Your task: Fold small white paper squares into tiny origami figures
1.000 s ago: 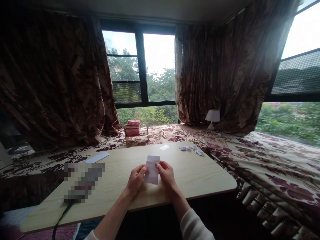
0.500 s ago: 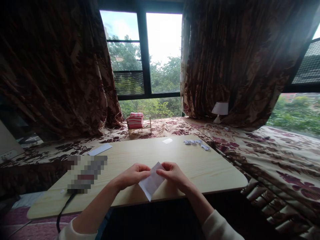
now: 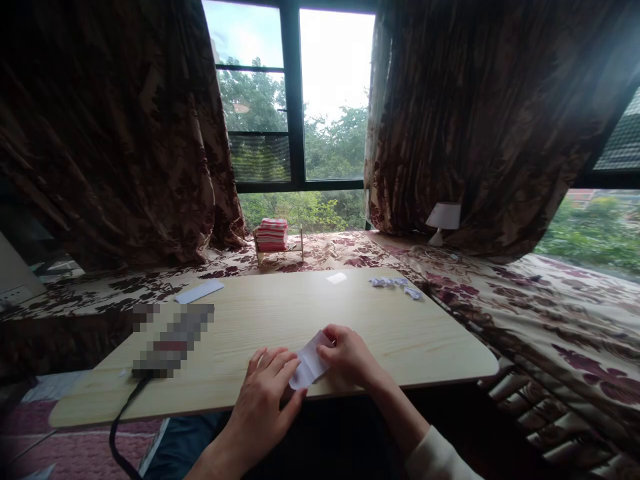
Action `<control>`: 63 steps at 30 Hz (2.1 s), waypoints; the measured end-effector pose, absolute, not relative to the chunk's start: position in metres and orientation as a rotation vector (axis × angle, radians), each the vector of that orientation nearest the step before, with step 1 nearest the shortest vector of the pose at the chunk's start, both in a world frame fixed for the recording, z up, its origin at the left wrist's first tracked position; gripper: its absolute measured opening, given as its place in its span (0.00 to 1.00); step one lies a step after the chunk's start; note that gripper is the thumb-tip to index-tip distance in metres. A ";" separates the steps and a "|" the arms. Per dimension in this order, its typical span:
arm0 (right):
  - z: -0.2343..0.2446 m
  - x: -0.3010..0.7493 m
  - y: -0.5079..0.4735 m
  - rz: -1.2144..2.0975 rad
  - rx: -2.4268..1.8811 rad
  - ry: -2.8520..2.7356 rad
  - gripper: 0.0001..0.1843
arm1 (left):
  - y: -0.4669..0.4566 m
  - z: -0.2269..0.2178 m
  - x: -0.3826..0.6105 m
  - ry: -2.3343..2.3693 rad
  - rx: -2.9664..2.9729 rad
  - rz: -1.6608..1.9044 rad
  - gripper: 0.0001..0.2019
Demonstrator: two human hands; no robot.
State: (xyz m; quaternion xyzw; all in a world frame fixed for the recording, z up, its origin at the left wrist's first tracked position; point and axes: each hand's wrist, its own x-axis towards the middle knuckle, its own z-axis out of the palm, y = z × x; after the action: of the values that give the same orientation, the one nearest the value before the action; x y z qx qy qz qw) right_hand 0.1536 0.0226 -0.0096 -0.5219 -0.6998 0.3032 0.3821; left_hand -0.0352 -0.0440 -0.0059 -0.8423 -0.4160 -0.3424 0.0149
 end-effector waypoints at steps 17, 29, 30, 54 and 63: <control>-0.012 0.156 0.029 0.517 -1.462 -1.903 0.07 | -0.036 0.008 -0.044 -1.319 -2.834 -0.779 0.10; 0.004 0.144 0.002 0.134 -1.416 -2.050 0.07 | -0.030 0.013 -0.044 -1.277 -2.890 -0.698 0.11; 0.004 0.143 0.001 0.112 -1.406 -2.065 0.07 | -0.030 0.014 -0.044 -1.273 -2.892 -0.697 0.11; 0.000 0.138 -0.025 -0.138 -1.308 -2.211 0.06 | -0.032 0.019 -0.040 -1.272 -2.915 -0.695 0.12; -0.004 0.138 -0.029 -0.116 -1.297 -2.191 0.07 | -0.033 0.019 -0.040 -1.297 -2.910 -0.677 0.11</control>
State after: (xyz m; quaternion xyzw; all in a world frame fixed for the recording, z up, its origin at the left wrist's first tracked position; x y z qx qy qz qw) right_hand 0.1381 -0.0285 -0.0040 -0.4865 -0.8222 -0.0436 0.2921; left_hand -0.0401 -0.0326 0.0195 -0.8920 -0.3975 -0.2075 -0.0579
